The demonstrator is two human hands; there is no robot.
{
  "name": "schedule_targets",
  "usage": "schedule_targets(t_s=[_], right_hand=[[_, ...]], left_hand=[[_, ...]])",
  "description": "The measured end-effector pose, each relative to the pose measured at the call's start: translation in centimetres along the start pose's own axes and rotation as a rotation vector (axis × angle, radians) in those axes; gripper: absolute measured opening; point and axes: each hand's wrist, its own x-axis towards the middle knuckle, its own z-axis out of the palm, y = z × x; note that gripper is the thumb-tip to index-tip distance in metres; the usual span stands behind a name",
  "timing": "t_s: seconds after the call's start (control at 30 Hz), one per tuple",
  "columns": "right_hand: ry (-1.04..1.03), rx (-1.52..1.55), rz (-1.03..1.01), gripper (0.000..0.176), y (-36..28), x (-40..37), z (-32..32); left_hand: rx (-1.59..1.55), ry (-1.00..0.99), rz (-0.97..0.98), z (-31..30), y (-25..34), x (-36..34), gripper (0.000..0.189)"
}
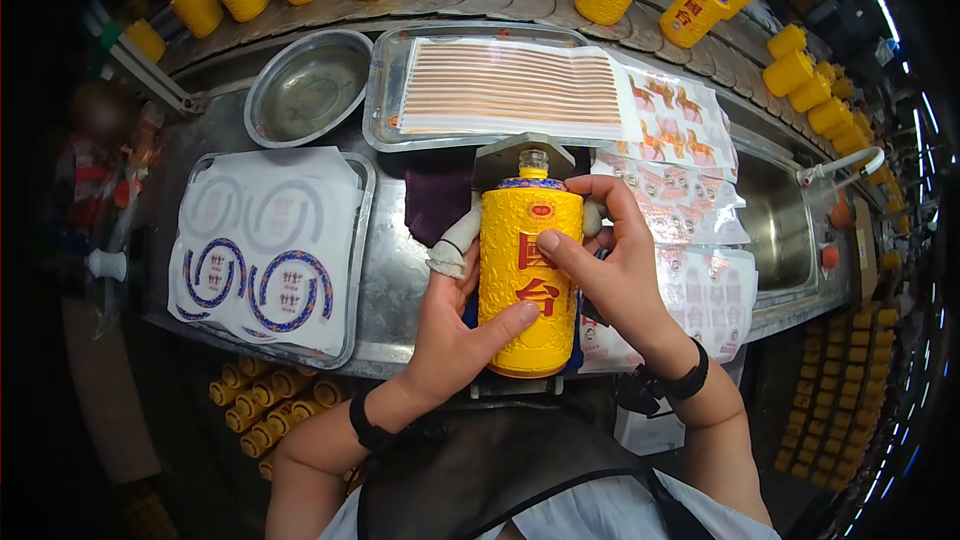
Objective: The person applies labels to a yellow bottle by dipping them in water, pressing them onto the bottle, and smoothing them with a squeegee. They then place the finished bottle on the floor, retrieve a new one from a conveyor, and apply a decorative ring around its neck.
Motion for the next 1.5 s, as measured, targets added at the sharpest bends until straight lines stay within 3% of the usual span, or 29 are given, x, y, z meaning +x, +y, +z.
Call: schedule_targets(t_s=[0.27,0.47,0.73,1.27,1.37,1.5], right_hand=[[-0.040,0.100,0.049,0.047,0.6,0.5,-0.4],[-0.010,-0.043,0.029,0.041,-0.6,0.9,-0.3],[-0.004,-0.026,-0.024,0.040,-0.2,1.1,-0.1],[-0.014,-0.067,-0.032,0.039,-0.6,1.1,-0.2],[-0.033,0.056,-0.016,0.035,0.0,1.2,-0.3],[-0.091,0.542,0.370,0.026,2.4,2.9,-4.0]], left_hand=[[-0.004,0.001,0.018,0.1,0.3,0.0,0.085],[-0.006,0.001,0.028,0.1,-0.1,0.1,0.085],[0.024,-0.044,-0.013,-0.2,-0.1,0.0,0.090],[-0.012,0.005,0.011,0.3,0.2,0.0,0.084],[0.014,-0.010,0.000,0.1,0.0,0.0,0.086],[0.030,-0.033,-0.014,-0.1,0.4,0.1,0.091]])
